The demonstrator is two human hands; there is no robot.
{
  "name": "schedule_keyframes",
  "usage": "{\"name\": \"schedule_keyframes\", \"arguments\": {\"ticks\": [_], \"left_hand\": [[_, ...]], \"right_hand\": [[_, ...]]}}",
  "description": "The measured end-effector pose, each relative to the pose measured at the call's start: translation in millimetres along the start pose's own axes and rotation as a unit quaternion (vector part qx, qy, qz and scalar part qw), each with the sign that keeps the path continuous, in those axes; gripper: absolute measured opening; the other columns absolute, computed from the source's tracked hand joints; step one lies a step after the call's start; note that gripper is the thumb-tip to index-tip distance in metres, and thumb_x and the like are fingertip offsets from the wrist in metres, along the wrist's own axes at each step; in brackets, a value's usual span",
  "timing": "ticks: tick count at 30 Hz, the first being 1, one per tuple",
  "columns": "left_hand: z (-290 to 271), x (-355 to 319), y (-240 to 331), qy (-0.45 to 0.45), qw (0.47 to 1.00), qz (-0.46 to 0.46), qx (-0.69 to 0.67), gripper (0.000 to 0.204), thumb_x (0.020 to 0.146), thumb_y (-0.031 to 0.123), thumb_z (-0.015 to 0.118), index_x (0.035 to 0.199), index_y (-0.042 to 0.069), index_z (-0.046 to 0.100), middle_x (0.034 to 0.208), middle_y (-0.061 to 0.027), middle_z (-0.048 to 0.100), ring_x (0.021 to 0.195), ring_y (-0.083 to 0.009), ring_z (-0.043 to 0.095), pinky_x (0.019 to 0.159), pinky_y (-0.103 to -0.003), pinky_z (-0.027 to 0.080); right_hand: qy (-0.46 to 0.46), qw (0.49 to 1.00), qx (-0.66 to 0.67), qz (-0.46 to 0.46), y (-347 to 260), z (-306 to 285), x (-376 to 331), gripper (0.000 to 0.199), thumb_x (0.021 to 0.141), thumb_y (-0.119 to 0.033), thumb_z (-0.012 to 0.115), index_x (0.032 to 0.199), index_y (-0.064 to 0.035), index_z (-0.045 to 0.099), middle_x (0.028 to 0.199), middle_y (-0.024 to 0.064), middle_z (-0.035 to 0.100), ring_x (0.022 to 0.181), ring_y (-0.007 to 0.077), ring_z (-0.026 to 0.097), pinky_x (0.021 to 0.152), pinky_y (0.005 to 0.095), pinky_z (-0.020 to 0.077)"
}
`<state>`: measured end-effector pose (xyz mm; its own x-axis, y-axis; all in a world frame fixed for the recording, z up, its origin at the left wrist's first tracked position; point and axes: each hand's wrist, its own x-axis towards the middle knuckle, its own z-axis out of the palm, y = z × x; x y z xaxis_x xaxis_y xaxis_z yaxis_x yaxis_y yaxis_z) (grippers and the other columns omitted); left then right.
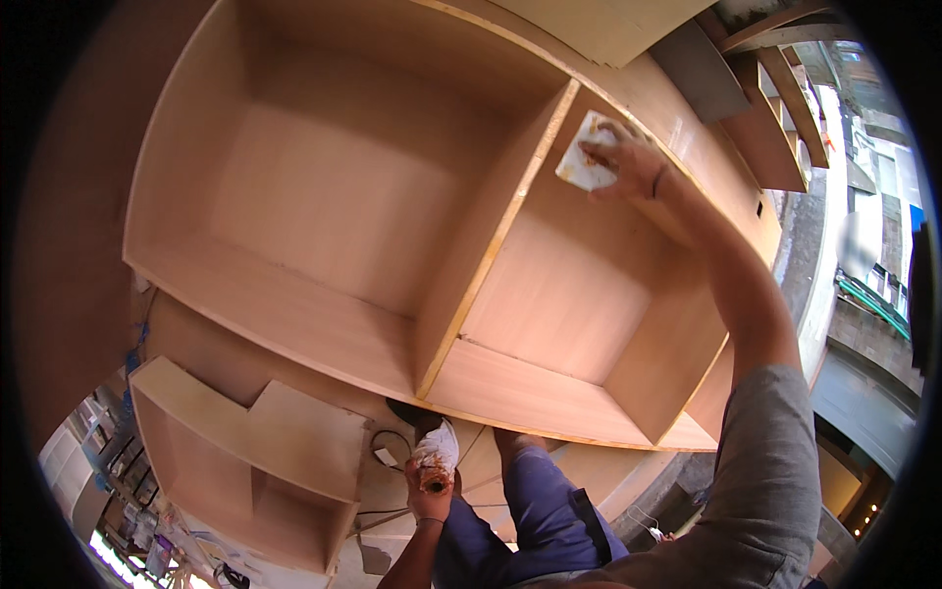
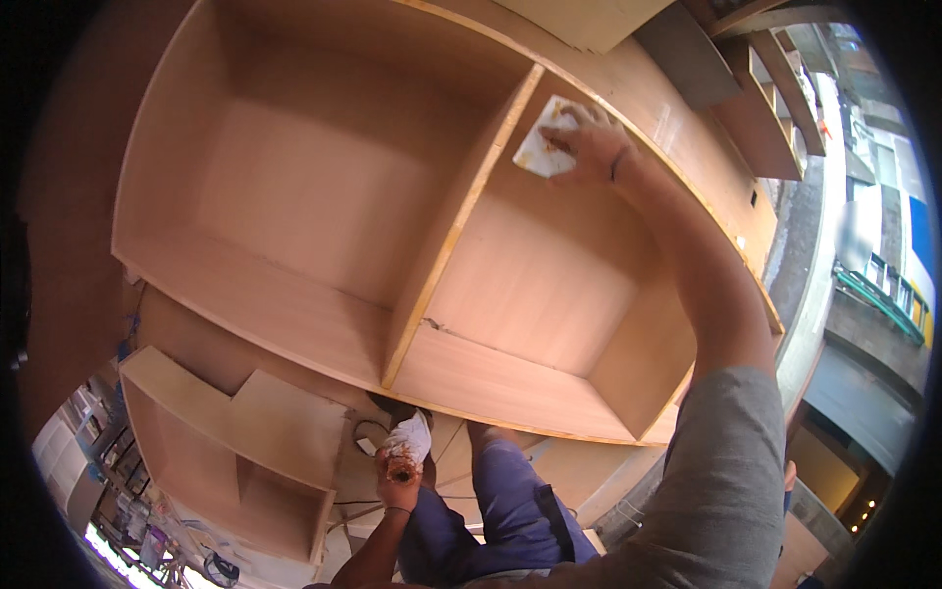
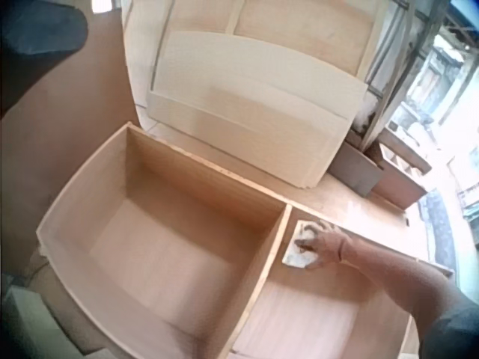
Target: The person applies adhesive to the edges of a wooden cabinet shelf using a spreader.
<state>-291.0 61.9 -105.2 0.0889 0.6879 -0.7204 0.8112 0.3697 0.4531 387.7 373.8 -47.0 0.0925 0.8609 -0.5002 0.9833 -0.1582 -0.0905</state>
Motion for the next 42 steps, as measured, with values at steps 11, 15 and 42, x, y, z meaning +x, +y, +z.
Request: {"name": "schedule_keyframes", "arguments": {"ticks": [11, 15, 42], "left_hand": [[-47.8, -14.4, 20.3, 0.131, 0.981, 0.141, -0.01, 0.086, 0.066, 0.028, 0.088, 0.133, 0.006, 0.04, 0.126, -0.0192, 0.052, 0.114, -0.0372, 0.057, 0.098, -0.043, 0.049], [-73.8, -38.5, 30.0, 0.085, 0.973, 0.165, -0.138, 0.091, 0.062, 0.021, 0.094, 0.135, 0.004, 0.041, 0.129, -0.0183, 0.052, 0.118, -0.0354, 0.055, 0.102, -0.042, 0.047], [-211.7, -237.0, 273.5, 0.085, 0.704, 0.554, -0.435, 0.097, 0.09, 0.072, 0.052, 0.153, 0.003, 0.026, 0.154, -0.0208, 0.036, 0.143, -0.0372, 0.035, 0.121, -0.051, 0.024]], "right_hand": [[-0.122, 0.793, 0.591, 0.087, -166.1, 36.9, -238.6, 0.093, 0.08, -0.048, 0.078, 0.151, -0.0033, 0.039, 0.131, 0.0129, 0.051, 0.109, 0.0209, 0.054, 0.086, 0.0363, 0.0534], [-0.09, 0.522, 0.844, 0.078, -206.4, 43.9, -340.5, 0.087, 0.085, -0.055, 0.072, 0.15, -0.0078, 0.039, 0.121, 0.0115, 0.06, 0.098, 0.0221, 0.063, 0.081, 0.0387, 0.0564], [-0.021, 0.129, 0.933, -0.335, -255.4, 36.8, -600.3, 0.109, 0.071, -0.086, 0.06, 0.155, -0.0219, 0.033, 0.155, 0.0179, 0.039, 0.136, 0.0557, 0.038, 0.103, 0.0668, 0.0424]]}}
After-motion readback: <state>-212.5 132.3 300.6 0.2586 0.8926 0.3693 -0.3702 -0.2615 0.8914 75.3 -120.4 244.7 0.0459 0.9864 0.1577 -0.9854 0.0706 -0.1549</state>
